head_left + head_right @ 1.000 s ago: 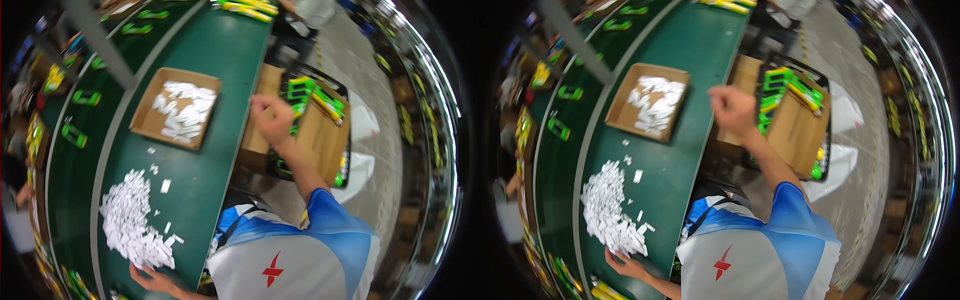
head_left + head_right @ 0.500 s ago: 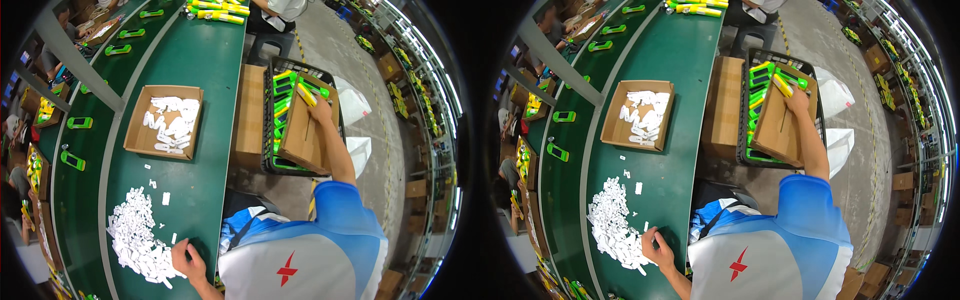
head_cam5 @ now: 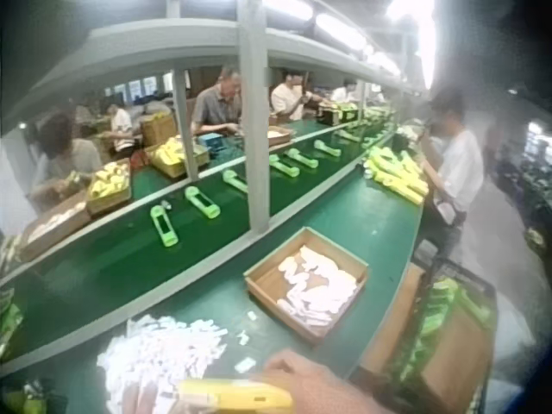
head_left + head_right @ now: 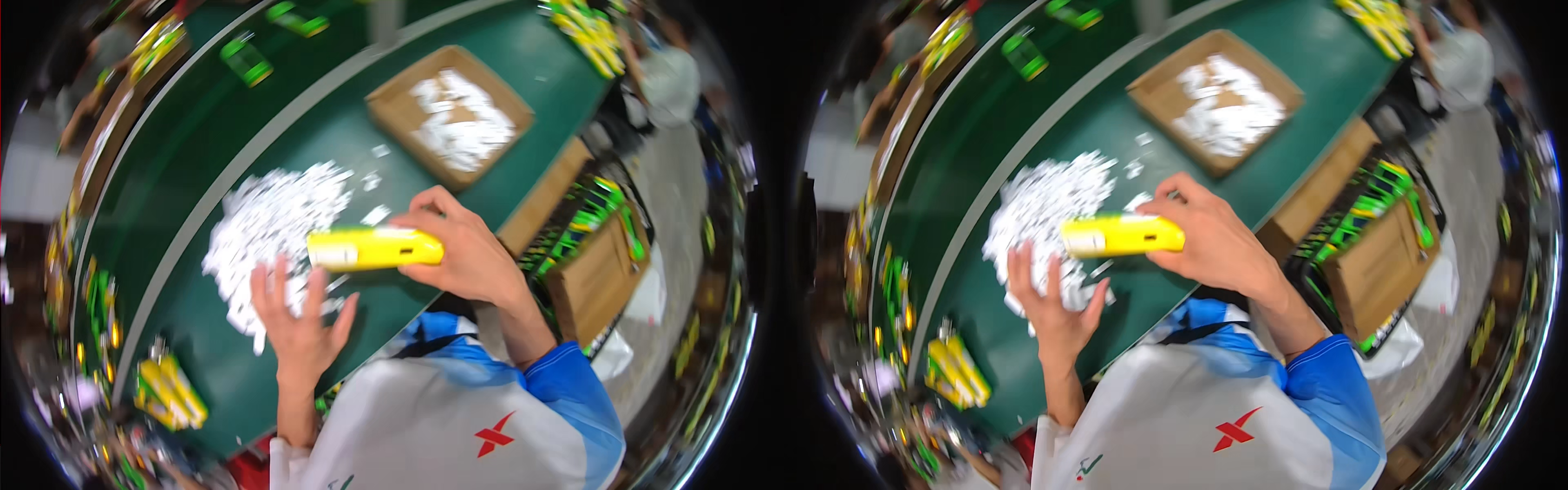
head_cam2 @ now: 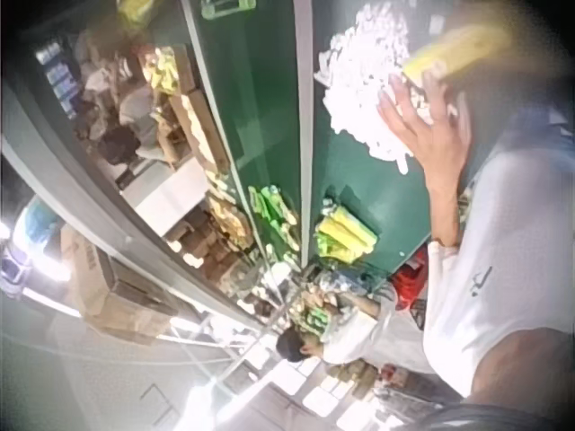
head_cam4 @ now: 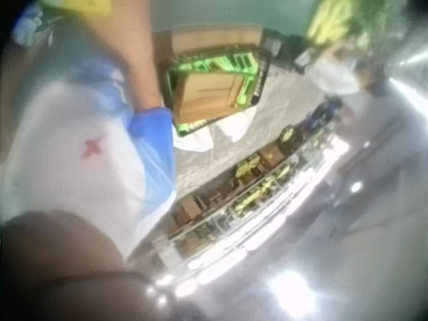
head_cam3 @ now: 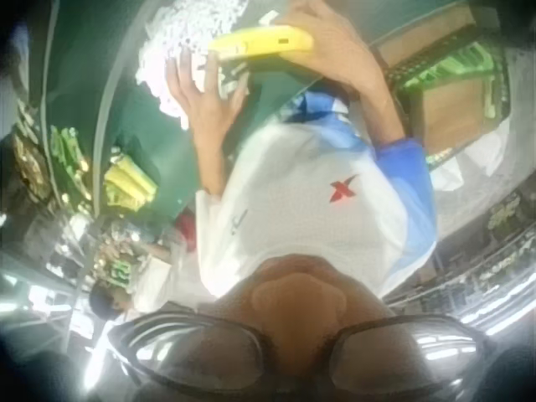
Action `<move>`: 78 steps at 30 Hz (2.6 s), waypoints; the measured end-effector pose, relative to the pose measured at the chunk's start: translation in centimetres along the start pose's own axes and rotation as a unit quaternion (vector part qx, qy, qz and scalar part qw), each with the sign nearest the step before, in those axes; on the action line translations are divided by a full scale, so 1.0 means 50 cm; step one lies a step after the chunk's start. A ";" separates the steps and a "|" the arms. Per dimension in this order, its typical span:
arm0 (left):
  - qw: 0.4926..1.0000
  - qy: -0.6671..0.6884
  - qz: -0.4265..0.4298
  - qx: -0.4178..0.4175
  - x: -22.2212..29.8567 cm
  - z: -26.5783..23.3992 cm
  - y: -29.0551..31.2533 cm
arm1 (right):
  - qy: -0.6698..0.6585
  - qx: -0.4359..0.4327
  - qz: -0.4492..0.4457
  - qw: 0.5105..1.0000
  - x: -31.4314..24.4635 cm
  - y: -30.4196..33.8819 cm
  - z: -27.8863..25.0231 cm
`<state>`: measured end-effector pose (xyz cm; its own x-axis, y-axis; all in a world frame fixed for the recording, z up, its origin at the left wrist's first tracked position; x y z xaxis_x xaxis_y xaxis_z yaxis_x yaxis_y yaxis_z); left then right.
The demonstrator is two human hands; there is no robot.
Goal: The person assembles flashlights by picking up flashlight bodies and plastic switches, attaching the switches to the bodies, snapping the casings together by hand, and placing the assembled flashlights onto the conveyor belt.
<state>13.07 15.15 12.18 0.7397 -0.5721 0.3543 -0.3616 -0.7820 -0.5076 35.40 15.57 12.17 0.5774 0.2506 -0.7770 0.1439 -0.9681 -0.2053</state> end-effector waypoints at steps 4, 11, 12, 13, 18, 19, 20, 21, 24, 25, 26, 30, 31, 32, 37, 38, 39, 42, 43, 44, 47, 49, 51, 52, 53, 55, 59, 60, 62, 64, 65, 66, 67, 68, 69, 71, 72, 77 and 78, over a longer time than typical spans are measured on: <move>0.958 0.096 -0.136 -0.232 -0.018 -0.018 0.037 | -0.060 -0.234 -0.089 0.966 -0.099 -0.062 0.133; 0.699 0.537 -0.462 -0.098 -0.073 0.029 0.239 | -0.078 0.000 -0.169 0.983 -0.073 -0.117 0.168; 0.642 0.581 -0.501 -0.004 -0.078 0.032 0.247 | -0.090 0.024 -0.104 0.990 -0.048 -0.114 0.185; 0.602 0.611 -0.510 0.059 -0.090 0.036 0.259 | -0.093 0.015 -0.102 0.990 -0.041 -0.109 0.203; 0.598 0.592 -0.513 0.171 -0.170 0.012 0.281 | -0.024 -0.114 -0.153 0.981 -0.046 -0.096 0.318; 0.602 0.593 -0.501 0.188 -0.185 0.005 0.274 | 0.012 -0.132 -0.176 0.975 -0.051 -0.100 0.337; 0.591 0.585 -0.516 0.206 -0.190 -0.001 0.262 | 0.039 -0.153 -0.183 0.970 -0.052 -0.108 0.354; 0.596 0.577 -0.516 0.213 -0.201 -0.010 0.260 | 0.029 -0.154 -0.190 0.969 -0.058 -0.115 0.368; 0.596 0.603 -0.497 0.187 -0.210 -0.014 0.234 | 0.080 -0.158 -0.253 0.951 -0.061 -0.125 0.390; 0.607 0.593 -0.504 0.163 -0.215 -0.007 0.235 | 0.077 -0.156 -0.260 0.950 -0.062 -0.129 0.394; 0.607 0.595 -0.504 0.155 -0.223 -0.013 0.227 | 0.058 -0.156 -0.269 0.949 -0.068 -0.132 0.396; 0.693 0.523 -0.478 0.132 -0.242 -0.025 0.183 | -0.058 -0.219 -0.191 0.955 -0.082 -0.166 0.355; 0.697 0.524 -0.470 0.134 -0.250 -0.031 0.168 | -0.117 -0.262 -0.113 0.951 -0.088 -0.177 0.344; 0.741 0.484 -0.451 0.112 -0.256 -0.039 0.144 | -0.100 -0.270 -0.151 0.946 -0.113 -0.197 0.321; 0.794 0.438 -0.419 0.043 -0.270 -0.064 0.027 | -0.085 -0.244 -0.257 0.931 -0.213 -0.281 0.250; 0.796 0.442 -0.410 0.049 -0.265 -0.065 0.013 | -0.088 -0.230 -0.268 0.932 -0.226 -0.294 0.239; 0.800 0.442 -0.402 0.048 -0.261 -0.065 -0.005 | -0.090 -0.214 -0.278 0.932 -0.235 -0.308 0.230; 0.772 0.510 -0.379 0.029 -0.238 -0.062 -0.049 | -0.224 -0.138 -0.214 0.941 -0.208 -0.347 0.221; 0.774 0.508 -0.377 0.028 -0.235 -0.057 -0.059 | -0.302 -0.117 -0.152 0.934 -0.194 -0.359 0.218; 0.783 0.504 -0.364 0.023 -0.230 -0.051 -0.070 | -0.327 -0.100 -0.127 0.931 -0.183 -0.367 0.214; 0.783 0.501 -0.367 0.014 -0.223 -0.034 -0.086 | -0.404 -0.075 -0.115 0.904 -0.153 -0.377 0.215; 0.800 0.484 -0.351 0.043 -0.228 -0.029 -0.095 | -0.411 -0.050 -0.111 0.903 -0.145 -0.381 0.216; 0.809 0.474 -0.339 0.080 -0.239 -0.025 -0.104 | -0.363 -0.059 -0.084 0.926 -0.138 -0.378 0.223; 0.816 0.463 -0.324 0.118 -0.245 -0.030 -0.108 | -0.343 -0.060 -0.077 0.934 -0.142 -0.373 0.228; 0.815 0.464 -0.326 0.117 -0.249 -0.028 -0.113 | -0.342 -0.060 -0.074 0.935 -0.143 -0.376 0.228; 0.856 0.381 -0.321 0.137 -0.251 -0.036 -0.118 | -0.297 -0.100 -0.055 0.948 -0.138 -0.378 0.235; 0.865 0.386 -0.299 0.114 -0.255 -0.009 -0.116 | -0.316 -0.129 -0.023 0.940 -0.120 -0.388 0.246; 0.866 0.387 -0.299 0.107 -0.256 -0.004 -0.117 | -0.318 -0.118 -0.027 0.941 -0.121 -0.387 0.248; 0.853 0.402 -0.309 0.119 -0.261 0.001 -0.113 | -0.318 -0.115 -0.011 0.941 -0.121 -0.380 0.258; 0.841 0.419 -0.316 0.130 -0.268 0.006 -0.112 | -0.317 -0.108 0.004 0.942 -0.121 -0.376 0.267; 0.844 0.415 -0.311 0.135 -0.270 0.005 -0.112 | -0.317 -0.086 0.001 0.945 -0.122 -0.375 0.268; 0.847 0.411 -0.306 0.140 -0.272 0.004 -0.110 | -0.317 -0.064 -0.002 0.946 -0.122 -0.374 0.268; 0.845 0.413 -0.309 0.141 -0.273 0.004 -0.108 | -0.314 -0.067 0.000 0.947 -0.122 -0.374 0.271; 0.863 0.384 -0.309 0.110 -0.270 0.006 -0.110 | -0.332 -0.055 -0.003 0.942 -0.124 -0.375 0.269; 0.880 0.352 -0.309 0.081 -0.268 0.011 -0.111 | -0.351 -0.045 -0.008 0.935 -0.125 -0.377 0.267; 0.872 0.368 -0.312 0.083 -0.269 0.014 -0.108 | -0.333 -0.052 -0.011 0.941 -0.120 -0.378 0.270; 0.853 0.403 -0.321 0.081 -0.267 0.015 -0.110 | -0.299 -0.064 -0.034 0.951 -0.119 -0.380 0.271; 0.829 0.444 -0.316 0.124 -0.272 0.020 -0.106 | -0.274 -0.085 -0.057 0.956 -0.115 -0.376 0.274; 0.836 0.437 -0.308 0.122 -0.273 0.016 -0.108 | -0.305 -0.088 -0.059 0.946 -0.123 -0.372 0.278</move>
<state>5.37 27.37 9.48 0.0073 -0.1247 0.9922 0.1420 -0.9820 -0.1245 18.02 32.14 12.49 -0.0152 0.2620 -0.9649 0.3408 -0.9059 -0.2514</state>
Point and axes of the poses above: each hand's wrist, its own y-axis away from the middle knuckle, its own z-axis out of the palm, x = y × z, the point moved 6 cm from there along -y, towards the middle knuckle, and after that the axes turned 6 degrees about -z, right-handed, at the moved point
